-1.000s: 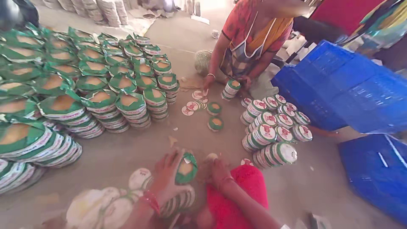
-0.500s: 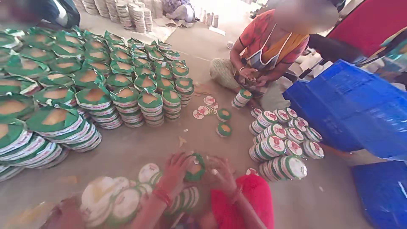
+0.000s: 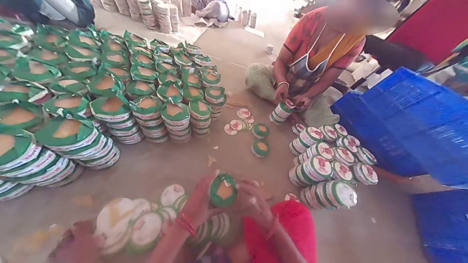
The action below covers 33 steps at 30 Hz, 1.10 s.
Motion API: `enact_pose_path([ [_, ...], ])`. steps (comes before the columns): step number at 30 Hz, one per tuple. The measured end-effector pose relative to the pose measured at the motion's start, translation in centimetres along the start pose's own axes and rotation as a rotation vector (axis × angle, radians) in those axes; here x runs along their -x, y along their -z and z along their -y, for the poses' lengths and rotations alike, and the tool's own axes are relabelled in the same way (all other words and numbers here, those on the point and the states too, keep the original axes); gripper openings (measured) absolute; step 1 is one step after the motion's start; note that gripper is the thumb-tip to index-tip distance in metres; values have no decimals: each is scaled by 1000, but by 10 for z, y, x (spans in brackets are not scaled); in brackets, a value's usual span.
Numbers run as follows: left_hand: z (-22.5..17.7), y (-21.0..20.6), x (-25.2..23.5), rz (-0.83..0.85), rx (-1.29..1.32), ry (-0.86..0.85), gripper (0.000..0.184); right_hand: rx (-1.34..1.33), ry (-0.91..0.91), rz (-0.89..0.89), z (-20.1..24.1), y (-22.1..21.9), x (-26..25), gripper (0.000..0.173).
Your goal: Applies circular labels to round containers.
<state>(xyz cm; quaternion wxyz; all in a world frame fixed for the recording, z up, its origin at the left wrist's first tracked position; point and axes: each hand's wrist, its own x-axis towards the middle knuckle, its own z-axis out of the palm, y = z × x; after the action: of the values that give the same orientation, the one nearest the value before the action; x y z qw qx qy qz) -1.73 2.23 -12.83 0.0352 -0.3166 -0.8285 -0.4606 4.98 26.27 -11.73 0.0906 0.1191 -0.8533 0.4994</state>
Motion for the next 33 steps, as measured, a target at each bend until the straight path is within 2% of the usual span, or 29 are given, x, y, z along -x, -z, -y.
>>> enact_pose_path([
  [2, -2, 3, 1, 8, 65, 69, 123, 20, -18, -12, 1, 2, 8, 84],
  [5, 3, -1, 5, -5, 106, 125, 127, 391, 17, 12, 6, 1, 17, 92],
  [7, 8, -7, 8, -48, 94, 99, 127, 505, 19, 30, 9, -1, 21, 94],
  [10, 12, -14, 10, -116, 153, 60, 125, 515, 45, 47, 15, -2, 28, 88],
  [14, 8, -9, 12, -28, 331, 222, 119, 442, 117, 12, 18, -10, 37, 83],
  [18, 7, -12, 13, 5, 357, 269, 114, 679, 117, -26, 40, -27, 42, 74],
  [21, 4, -11, 13, -20, 411, 284, 111, 823, 113, 38, 64, -41, 40, 76],
  [25, 3, -12, 12, -34, 394, 273, 113, 806, 139, 41, 73, -47, 27, 77],
  [29, -4, -8, 9, -7, 378, 334, 113, 862, 184, 38, 70, -56, 10, 80],
  [31, -4, -8, 8, 5, 372, 353, 113, 803, 173, 52, 76, -55, 1, 73],
  [33, -5, -7, 7, 12, 373, 354, 114, 821, 119, 33, 79, -52, -9, 75],
])
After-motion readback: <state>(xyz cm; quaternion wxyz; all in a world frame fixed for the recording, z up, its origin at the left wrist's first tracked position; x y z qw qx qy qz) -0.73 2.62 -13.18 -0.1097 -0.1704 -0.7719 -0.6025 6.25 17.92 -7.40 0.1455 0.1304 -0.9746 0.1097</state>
